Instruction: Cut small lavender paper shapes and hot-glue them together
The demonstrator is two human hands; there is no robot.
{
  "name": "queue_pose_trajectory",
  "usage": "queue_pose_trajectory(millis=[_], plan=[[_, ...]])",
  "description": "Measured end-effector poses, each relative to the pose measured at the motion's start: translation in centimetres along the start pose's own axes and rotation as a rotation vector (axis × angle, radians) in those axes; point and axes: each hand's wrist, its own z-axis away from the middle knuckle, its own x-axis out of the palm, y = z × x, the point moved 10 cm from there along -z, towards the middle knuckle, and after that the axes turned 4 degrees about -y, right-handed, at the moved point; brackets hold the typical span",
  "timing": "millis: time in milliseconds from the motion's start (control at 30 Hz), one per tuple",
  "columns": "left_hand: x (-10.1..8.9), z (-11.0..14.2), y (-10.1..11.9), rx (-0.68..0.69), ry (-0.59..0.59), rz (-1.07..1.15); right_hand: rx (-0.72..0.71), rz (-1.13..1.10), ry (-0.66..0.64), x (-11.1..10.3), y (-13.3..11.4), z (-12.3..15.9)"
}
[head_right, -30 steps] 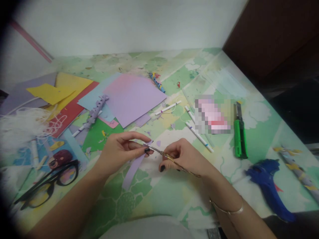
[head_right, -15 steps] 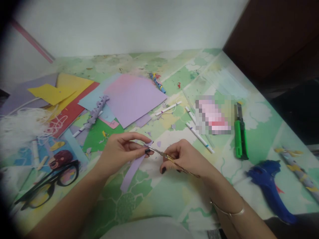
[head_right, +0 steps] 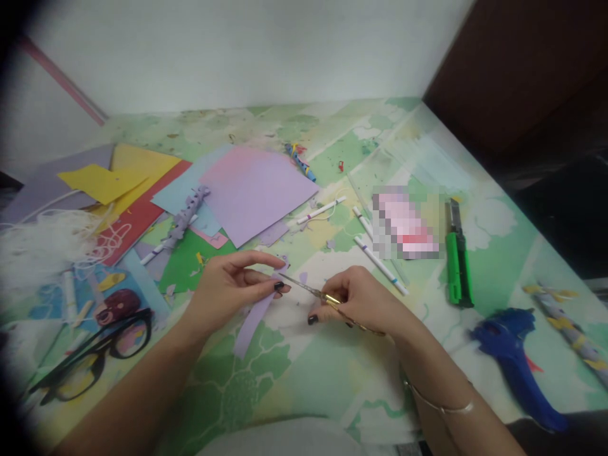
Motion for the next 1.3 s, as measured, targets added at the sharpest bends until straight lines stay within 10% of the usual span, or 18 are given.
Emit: queue_pose_trajectory(millis=[233, 567, 1300], plan=[[-2.2, -0.5, 0.8, 0.158, 0.172, -0.076, -0.075, 0.209, 0.369, -4.1, -0.2, 0.2], [-2.1, 0.6, 1.7, 0.209, 0.24, 0.133, -0.364, 0.262, 0.664, -1.1, -4.8, 2.3], [-0.2, -0.1, 1.3, 0.178, 0.044, 0.078, -0.51, 0.729, 0.719, -0.5, -6.8, 3.3]])
